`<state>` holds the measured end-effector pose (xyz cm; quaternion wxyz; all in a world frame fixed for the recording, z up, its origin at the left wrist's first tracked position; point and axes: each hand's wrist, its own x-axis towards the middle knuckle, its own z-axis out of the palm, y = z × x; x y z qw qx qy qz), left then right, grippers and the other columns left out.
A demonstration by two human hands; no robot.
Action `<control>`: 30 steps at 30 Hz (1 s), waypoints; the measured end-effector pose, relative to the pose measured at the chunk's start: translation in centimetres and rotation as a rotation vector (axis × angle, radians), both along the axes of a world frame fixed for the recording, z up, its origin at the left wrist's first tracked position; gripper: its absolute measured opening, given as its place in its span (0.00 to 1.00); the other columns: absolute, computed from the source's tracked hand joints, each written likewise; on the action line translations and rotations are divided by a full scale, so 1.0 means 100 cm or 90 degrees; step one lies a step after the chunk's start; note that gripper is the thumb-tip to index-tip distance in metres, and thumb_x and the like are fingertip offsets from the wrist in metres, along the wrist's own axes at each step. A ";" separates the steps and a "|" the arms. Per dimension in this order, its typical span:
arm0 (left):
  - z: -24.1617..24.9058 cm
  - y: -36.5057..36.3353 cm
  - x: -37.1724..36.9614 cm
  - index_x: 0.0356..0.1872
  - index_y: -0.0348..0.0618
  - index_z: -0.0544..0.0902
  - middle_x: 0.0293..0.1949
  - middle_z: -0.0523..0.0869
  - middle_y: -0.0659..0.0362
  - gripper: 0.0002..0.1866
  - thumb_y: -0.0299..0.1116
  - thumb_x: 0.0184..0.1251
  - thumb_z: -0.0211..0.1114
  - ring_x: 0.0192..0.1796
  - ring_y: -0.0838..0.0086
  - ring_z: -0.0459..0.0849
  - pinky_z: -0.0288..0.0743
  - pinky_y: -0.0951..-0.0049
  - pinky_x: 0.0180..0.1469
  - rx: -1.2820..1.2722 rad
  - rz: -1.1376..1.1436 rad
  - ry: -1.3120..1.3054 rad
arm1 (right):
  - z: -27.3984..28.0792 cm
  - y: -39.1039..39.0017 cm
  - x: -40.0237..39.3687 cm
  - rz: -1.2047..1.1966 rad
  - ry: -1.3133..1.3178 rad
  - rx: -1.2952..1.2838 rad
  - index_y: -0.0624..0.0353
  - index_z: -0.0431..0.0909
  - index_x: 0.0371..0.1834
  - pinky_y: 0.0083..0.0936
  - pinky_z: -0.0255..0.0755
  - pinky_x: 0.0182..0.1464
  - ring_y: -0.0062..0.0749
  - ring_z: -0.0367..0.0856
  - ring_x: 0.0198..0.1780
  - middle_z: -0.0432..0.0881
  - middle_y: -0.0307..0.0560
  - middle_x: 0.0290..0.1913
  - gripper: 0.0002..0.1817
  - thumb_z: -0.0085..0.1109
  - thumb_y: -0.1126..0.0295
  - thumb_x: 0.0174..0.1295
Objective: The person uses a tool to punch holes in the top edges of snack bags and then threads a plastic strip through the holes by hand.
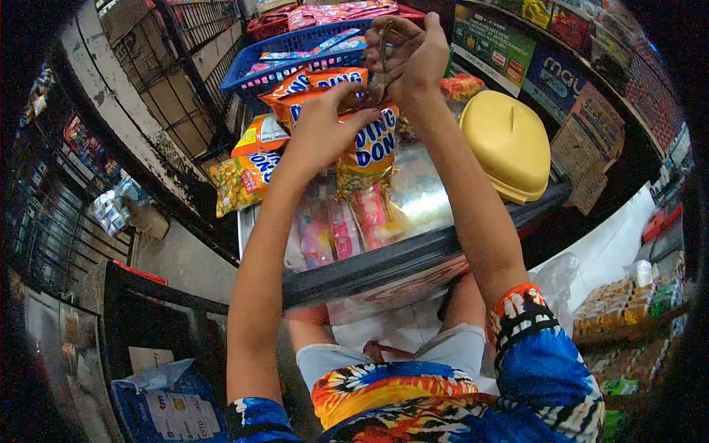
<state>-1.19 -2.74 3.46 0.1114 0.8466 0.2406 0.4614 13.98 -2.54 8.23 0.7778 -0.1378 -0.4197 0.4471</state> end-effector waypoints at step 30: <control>-0.008 0.009 0.003 0.29 0.35 0.82 0.26 0.84 0.56 0.12 0.36 0.53 0.65 0.30 0.76 0.80 0.71 0.75 0.37 -0.202 0.006 -0.139 | -0.009 0.016 0.025 -0.002 0.139 0.016 0.64 0.72 0.32 0.29 0.56 0.24 0.35 0.63 0.22 0.72 0.53 0.24 0.29 0.21 0.52 0.64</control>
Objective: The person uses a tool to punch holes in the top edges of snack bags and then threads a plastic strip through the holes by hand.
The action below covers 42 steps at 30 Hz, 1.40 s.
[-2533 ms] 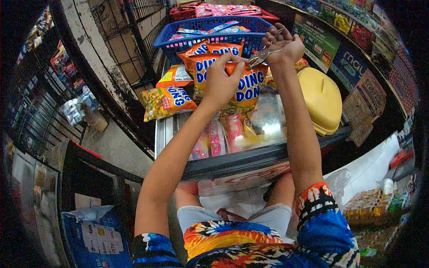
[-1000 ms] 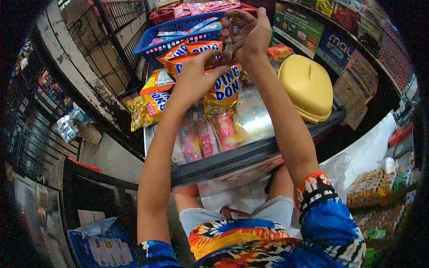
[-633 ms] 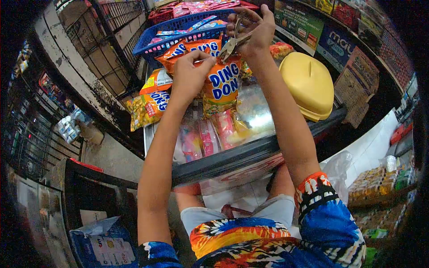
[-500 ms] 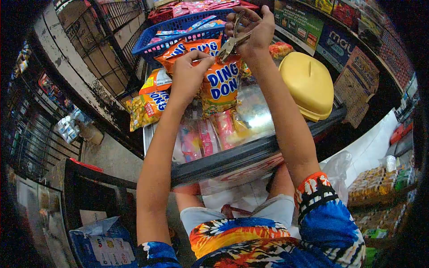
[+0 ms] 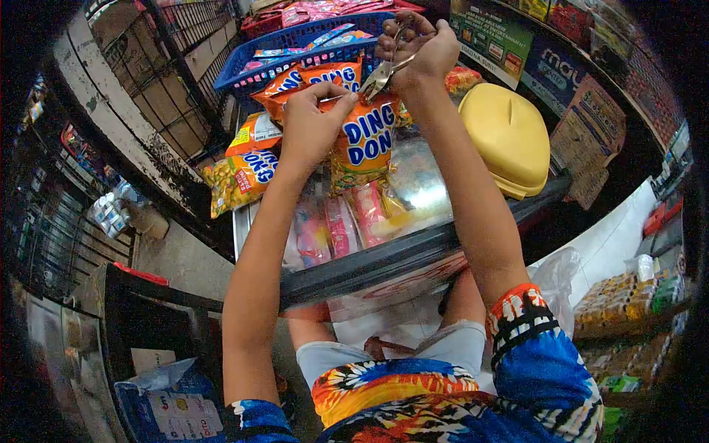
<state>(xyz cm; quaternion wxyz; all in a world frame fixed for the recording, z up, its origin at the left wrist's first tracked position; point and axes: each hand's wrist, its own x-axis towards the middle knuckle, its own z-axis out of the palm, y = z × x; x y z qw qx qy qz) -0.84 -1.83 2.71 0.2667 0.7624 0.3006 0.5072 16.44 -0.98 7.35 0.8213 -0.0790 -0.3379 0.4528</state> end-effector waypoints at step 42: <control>0.005 -0.042 0.020 0.37 0.36 0.73 0.25 0.79 0.43 0.11 0.26 0.51 0.58 0.30 0.48 0.79 0.70 0.53 0.33 0.321 0.198 0.211 | 0.013 -0.026 -0.047 -0.012 -0.138 0.010 0.56 0.70 0.21 0.20 0.53 0.10 0.24 0.60 0.09 0.69 0.43 0.13 0.30 0.24 0.45 0.64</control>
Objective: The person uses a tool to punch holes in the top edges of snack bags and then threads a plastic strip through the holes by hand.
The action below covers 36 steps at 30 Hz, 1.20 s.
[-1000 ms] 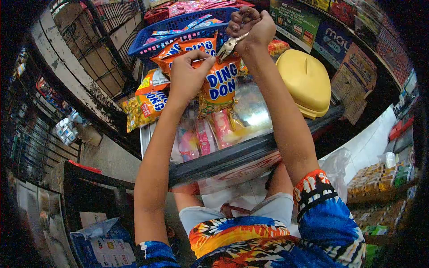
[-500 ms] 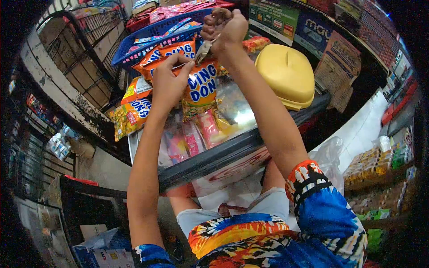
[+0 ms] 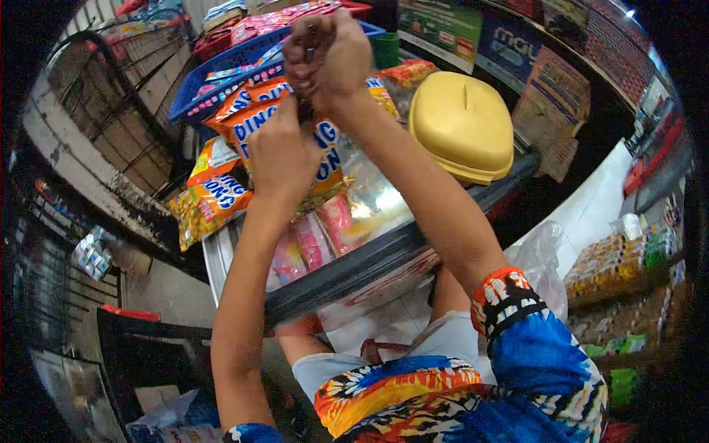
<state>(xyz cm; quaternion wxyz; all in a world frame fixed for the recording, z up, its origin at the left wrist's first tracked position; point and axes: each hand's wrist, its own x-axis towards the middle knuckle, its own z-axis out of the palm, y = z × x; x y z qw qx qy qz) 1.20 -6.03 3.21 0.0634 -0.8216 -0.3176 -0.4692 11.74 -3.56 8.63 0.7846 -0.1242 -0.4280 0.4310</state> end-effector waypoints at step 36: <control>0.006 0.043 -0.033 0.30 0.34 0.83 0.26 0.82 0.61 0.09 0.32 0.54 0.64 0.29 0.81 0.78 0.71 0.80 0.34 -0.444 -0.186 -0.230 | -0.013 0.029 0.053 0.137 0.131 0.017 0.64 0.74 0.33 0.28 0.58 0.25 0.34 0.63 0.25 0.71 0.52 0.26 0.28 0.35 0.48 0.60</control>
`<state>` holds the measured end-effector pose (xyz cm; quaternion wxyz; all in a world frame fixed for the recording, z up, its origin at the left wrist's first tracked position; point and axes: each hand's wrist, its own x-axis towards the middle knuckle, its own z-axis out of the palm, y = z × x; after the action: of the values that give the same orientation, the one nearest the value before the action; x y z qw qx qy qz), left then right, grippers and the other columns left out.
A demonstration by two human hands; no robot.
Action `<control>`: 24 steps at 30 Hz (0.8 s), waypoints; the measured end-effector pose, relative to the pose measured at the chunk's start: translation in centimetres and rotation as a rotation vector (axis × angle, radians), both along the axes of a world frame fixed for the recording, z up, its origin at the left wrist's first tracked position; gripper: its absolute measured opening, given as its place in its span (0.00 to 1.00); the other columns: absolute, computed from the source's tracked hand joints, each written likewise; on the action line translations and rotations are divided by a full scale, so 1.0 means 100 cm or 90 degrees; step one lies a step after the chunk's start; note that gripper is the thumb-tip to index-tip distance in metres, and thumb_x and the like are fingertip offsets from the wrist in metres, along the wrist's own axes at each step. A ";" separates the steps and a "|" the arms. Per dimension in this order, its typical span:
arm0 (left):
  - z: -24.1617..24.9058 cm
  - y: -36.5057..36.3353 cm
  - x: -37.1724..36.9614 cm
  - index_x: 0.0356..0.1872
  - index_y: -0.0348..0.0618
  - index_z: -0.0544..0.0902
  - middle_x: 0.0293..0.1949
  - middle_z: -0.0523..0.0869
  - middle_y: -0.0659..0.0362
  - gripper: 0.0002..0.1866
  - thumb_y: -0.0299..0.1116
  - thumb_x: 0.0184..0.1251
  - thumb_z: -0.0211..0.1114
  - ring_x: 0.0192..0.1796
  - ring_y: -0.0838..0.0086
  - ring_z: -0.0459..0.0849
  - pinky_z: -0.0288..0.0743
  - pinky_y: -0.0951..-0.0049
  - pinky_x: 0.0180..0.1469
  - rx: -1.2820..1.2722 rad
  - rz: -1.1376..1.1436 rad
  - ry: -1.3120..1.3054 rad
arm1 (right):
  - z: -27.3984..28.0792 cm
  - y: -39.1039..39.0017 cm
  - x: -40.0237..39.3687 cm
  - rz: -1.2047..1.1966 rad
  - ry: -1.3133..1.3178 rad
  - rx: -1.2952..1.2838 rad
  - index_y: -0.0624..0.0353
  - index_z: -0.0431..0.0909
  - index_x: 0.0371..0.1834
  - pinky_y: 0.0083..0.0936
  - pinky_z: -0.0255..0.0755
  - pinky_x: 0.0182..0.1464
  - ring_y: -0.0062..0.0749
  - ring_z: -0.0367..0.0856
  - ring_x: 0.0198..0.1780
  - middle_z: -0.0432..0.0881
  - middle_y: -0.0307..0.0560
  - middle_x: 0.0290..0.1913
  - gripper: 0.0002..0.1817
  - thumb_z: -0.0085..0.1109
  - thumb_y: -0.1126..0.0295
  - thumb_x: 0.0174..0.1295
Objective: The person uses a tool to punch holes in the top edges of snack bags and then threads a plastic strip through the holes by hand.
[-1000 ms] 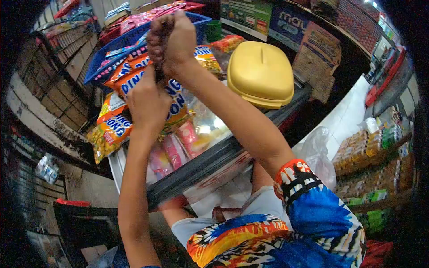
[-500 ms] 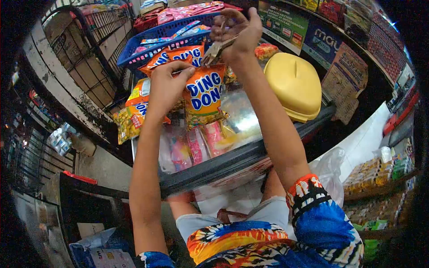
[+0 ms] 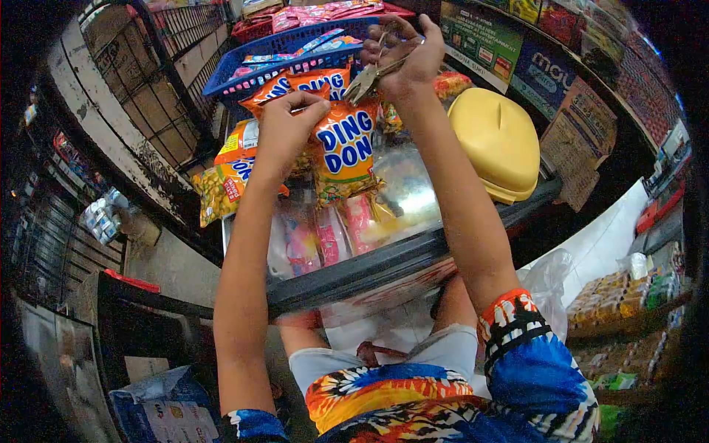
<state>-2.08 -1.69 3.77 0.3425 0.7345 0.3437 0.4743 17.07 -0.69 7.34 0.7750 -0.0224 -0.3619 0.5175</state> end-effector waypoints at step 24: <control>0.000 -0.006 0.005 0.28 0.34 0.82 0.24 0.81 0.63 0.10 0.32 0.55 0.63 0.27 0.84 0.75 0.69 0.81 0.32 0.051 -0.022 0.001 | 0.000 -0.011 -0.023 -0.102 0.065 -0.047 0.62 0.71 0.31 0.28 0.57 0.24 0.34 0.61 0.22 0.70 0.52 0.24 0.25 0.25 0.56 0.62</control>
<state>-1.57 -2.33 3.79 0.3209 0.7537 0.3120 0.4813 14.77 -1.81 7.39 0.8298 -0.0535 -0.2997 0.4677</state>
